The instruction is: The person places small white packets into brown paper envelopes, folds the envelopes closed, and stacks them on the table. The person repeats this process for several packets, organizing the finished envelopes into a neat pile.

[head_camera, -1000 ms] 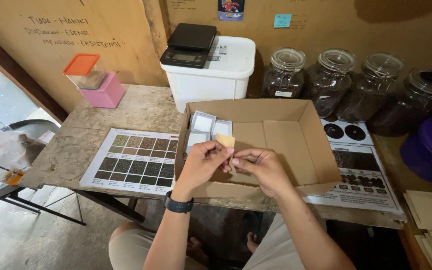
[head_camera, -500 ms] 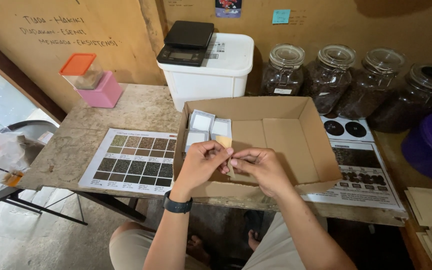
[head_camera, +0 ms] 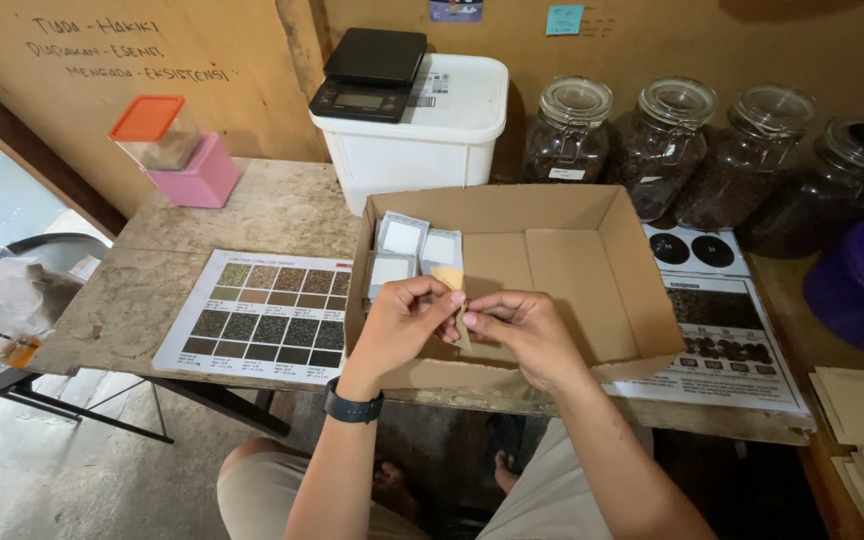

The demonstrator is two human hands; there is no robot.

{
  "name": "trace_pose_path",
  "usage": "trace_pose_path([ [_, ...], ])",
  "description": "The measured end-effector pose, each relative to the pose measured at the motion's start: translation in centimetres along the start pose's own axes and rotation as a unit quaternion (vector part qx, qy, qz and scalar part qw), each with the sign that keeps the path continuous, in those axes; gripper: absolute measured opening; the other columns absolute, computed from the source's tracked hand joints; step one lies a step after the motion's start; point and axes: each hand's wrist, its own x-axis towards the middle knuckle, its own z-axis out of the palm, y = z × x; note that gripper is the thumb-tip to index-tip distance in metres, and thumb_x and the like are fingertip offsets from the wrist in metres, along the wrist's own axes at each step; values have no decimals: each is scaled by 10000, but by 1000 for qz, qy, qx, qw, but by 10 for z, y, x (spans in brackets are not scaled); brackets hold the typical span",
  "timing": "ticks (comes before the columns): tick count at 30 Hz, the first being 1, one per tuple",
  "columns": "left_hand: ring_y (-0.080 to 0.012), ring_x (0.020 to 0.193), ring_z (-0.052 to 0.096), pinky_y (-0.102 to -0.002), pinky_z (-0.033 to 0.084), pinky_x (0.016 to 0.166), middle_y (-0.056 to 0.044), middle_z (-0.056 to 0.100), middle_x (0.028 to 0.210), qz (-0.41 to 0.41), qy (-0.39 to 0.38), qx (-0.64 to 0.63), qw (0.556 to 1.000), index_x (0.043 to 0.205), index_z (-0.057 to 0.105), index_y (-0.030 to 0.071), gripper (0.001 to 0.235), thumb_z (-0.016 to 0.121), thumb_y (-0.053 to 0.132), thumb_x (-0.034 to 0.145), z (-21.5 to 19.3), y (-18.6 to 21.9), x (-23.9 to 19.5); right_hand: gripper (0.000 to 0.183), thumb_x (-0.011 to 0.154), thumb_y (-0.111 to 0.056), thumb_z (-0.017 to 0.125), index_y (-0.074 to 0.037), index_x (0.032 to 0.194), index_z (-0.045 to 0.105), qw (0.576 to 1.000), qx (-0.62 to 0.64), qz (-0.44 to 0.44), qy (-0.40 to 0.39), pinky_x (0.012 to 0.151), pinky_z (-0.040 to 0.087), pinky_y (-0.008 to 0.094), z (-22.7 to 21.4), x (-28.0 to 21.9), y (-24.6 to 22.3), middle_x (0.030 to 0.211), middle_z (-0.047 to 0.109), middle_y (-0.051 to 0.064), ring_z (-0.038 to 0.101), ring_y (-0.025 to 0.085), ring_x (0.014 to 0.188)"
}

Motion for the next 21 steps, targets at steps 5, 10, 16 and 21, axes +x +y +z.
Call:
trace_pose_path([
  [5, -190, 555, 701, -328, 634, 568, -148, 664, 615, 5, 3, 19, 1000, 832, 708, -67, 160, 645, 24, 948, 2, -2, 0, 236, 831, 47, 794, 109, 1054, 748, 1000, -10, -6, -2, 756, 638, 381, 1, 0, 1, 913, 786, 185, 718, 205, 778],
  [10, -156, 566, 694, -301, 617, 582, -122, 670, 598, 10, -1, 63, 998, 797, 717, -8, 119, 685, 24, 907, 2, -5, 0, 229, 827, 27, 811, 74, 1045, 762, 996, -76, -37, 8, 749, 643, 355, 15, -8, -19, 905, 796, 148, 719, 162, 786],
  [16, -121, 546, 646, -242, 534, 540, -83, 651, 551, 22, 39, 118, 992, 741, 710, 24, 107, 669, 6, 838, 2, -9, 0, 140, 889, -7, 760, -59, 1018, 774, 950, -246, -162, 98, 725, 621, 287, 20, -16, -18, 884, 789, 67, 739, 132, 799],
  [21, -69, 510, 530, -218, 449, 472, -60, 600, 526, 76, 106, 168, 977, 726, 714, 60, 132, 684, 48, 854, 3, -17, 0, 139, 868, 1, 711, -115, 925, 762, 827, -419, -361, 103, 824, 622, 352, 24, -13, 2, 1124, 709, 57, 740, 245, 982],
])
